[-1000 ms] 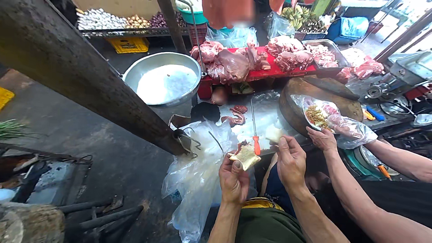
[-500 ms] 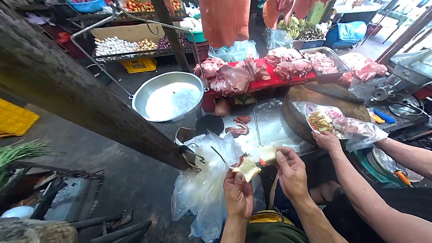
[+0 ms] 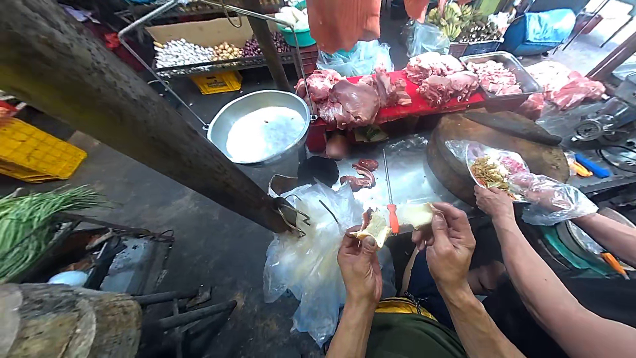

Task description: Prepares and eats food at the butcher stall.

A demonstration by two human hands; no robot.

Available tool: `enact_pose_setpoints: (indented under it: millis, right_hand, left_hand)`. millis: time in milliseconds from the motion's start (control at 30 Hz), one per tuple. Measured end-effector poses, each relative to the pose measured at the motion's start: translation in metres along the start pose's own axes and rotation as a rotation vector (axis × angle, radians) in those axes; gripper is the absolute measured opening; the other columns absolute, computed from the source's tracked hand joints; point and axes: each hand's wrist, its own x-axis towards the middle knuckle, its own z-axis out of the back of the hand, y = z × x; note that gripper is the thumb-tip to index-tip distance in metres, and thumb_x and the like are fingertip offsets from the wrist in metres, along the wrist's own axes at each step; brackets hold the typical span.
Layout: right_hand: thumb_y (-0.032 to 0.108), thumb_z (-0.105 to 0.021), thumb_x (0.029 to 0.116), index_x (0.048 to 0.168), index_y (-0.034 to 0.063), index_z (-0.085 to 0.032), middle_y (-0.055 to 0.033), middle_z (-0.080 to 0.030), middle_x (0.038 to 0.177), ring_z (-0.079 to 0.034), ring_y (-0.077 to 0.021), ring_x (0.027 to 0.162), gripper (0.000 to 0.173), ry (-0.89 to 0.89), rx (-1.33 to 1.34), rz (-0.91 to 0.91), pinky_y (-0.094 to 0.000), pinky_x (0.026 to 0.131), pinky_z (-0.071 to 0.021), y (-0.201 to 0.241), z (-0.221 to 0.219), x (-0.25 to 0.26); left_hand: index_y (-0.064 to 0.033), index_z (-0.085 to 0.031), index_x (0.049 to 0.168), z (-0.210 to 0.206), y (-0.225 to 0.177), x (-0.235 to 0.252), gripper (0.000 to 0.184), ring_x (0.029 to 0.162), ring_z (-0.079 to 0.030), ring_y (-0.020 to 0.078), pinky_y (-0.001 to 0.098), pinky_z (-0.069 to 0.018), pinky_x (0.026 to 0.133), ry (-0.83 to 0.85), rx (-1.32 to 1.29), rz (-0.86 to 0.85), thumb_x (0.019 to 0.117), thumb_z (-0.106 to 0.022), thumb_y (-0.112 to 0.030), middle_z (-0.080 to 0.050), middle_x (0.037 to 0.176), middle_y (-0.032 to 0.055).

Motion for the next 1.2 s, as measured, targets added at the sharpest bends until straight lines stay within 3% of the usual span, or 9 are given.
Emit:
enact_pose_setpoints:
  millis: [67, 200, 300, 433, 567, 700, 833, 967, 1200]
  right_hand:
    - [0.0, -0.043, 0.1061, 0.125, 0.0005, -0.055, -0.0052, -0.07, 0.093, -0.066, -0.0122, 0.057, 0.023, 0.006, -0.002, 0.001, -0.0261, 0.047, -0.059, 0.001, 0.0, 0.003]
    - [-0.001, -0.044, 0.104, 0.108, 0.0025, -0.069, -0.0058, -0.069, 0.102, -0.067, -0.0106, 0.061, 0.025, 0.099, -0.077, 0.083, -0.0251, 0.051, -0.0604, -0.001, 0.005, 0.004]
    - [-0.003, -0.045, 0.1014, 0.104, -0.0001, -0.073, -0.0086, -0.067, 0.106, -0.067, -0.0105, 0.065, 0.028, 0.133, -0.102, 0.117, -0.025, 0.054, -0.0617, -0.003, 0.005, 0.003]
    - [0.007, -0.049, 0.102, 0.115, 0.0003, -0.071, -0.0106, -0.063, 0.114, -0.067, -0.0099, 0.088, 0.026, 0.225, -0.245, 0.253, -0.0239, 0.072, -0.0611, -0.004, 0.002, 0.0]
    - [0.031, -0.071, 0.0967, 0.128, 0.0075, -0.065, -0.0114, -0.06, 0.122, -0.063, -0.0133, 0.111, 0.04, 0.321, -0.433, 0.437, -0.0267, 0.092, -0.0574, -0.003, -0.005, -0.007]
    - [0.033, -0.081, 0.0884, 0.132, 0.0103, -0.063, -0.0101, -0.059, 0.125, -0.059, -0.0158, 0.12, 0.052, 0.344, -0.475, 0.507, -0.0299, 0.102, -0.0534, -0.009, -0.009, -0.011]
    - [0.027, -0.085, 0.0852, 0.131, 0.0107, -0.063, -0.0094, -0.059, 0.125, -0.059, -0.0155, 0.119, 0.053, 0.342, -0.48, 0.53, -0.03, 0.101, -0.0539, -0.008, -0.009, -0.011]
    - [0.022, -0.084, 0.0869, 0.129, 0.008, -0.065, -0.0107, -0.059, 0.122, -0.061, -0.013, 0.115, 0.048, 0.341, -0.456, 0.52, -0.0233, 0.094, -0.0565, -0.005, -0.008, -0.01]
    - [0.023, -0.081, 0.0896, 0.125, 0.0082, -0.067, -0.0087, -0.061, 0.12, -0.062, -0.0116, 0.114, 0.041, 0.352, -0.388, 0.473, -0.0251, 0.098, -0.0557, -0.002, -0.004, -0.009]
  left_hand:
    - [-0.0046, -0.069, 0.106, -0.001, 0.0, 0.0, 0.031, 0.094, -0.072, 0.0165, 0.0361, -0.0606, 0.089, -0.002, -0.002, -0.002, 0.0804, -0.085, -0.009, -0.073, 0.101, 0.0091]
    - [-0.0048, -0.069, 0.106, -0.005, -0.002, 0.0, 0.03, 0.092, -0.072, 0.0151, 0.0337, -0.0607, 0.087, -0.024, 0.011, 0.004, 0.0798, -0.084, -0.007, -0.073, 0.099, 0.008]
    - [-0.0041, -0.067, 0.106, -0.007, 0.0, 0.002, 0.029, 0.091, -0.071, 0.0143, 0.0332, -0.0605, 0.087, -0.021, 0.031, -0.003, 0.0808, -0.082, -0.005, -0.072, 0.098, 0.0075]
    - [-0.0024, -0.065, 0.107, -0.011, 0.001, 0.005, 0.031, 0.09, -0.072, 0.0138, 0.0326, -0.0607, 0.086, -0.014, 0.079, -0.033, 0.0809, -0.081, -0.004, -0.072, 0.096, 0.0075]
    - [-0.0018, -0.063, 0.107, -0.014, 0.001, 0.005, 0.027, 0.086, -0.071, 0.0121, 0.0301, -0.0612, 0.081, 0.01, 0.111, -0.06, 0.0835, -0.077, 0.0, -0.071, 0.094, 0.0066]
    - [-0.002, -0.064, 0.108, -0.014, 0.001, 0.003, 0.035, 0.086, -0.071, 0.0126, 0.0291, -0.0613, 0.079, 0.037, 0.102, -0.052, 0.0815, -0.085, -0.013, -0.071, 0.095, 0.0082]
    - [-0.0013, -0.065, 0.109, -0.013, 0.003, 0.001, 0.038, 0.087, -0.071, 0.0118, 0.0275, -0.0609, 0.079, 0.088, 0.113, -0.052, 0.0819, -0.085, -0.02, -0.072, 0.098, 0.0088]
    - [-0.0005, -0.066, 0.109, -0.012, 0.004, 0.001, 0.039, 0.086, -0.071, 0.0122, 0.0279, -0.0609, 0.079, 0.115, 0.132, -0.07, 0.0828, -0.085, -0.022, -0.072, 0.097, 0.0095]
    - [-0.001, -0.068, 0.11, -0.008, 0.003, 0.003, 0.037, 0.091, -0.072, 0.0129, 0.0289, -0.0608, 0.083, 0.164, 0.183, -0.147, 0.0852, -0.083, -0.024, -0.073, 0.101, 0.0089]
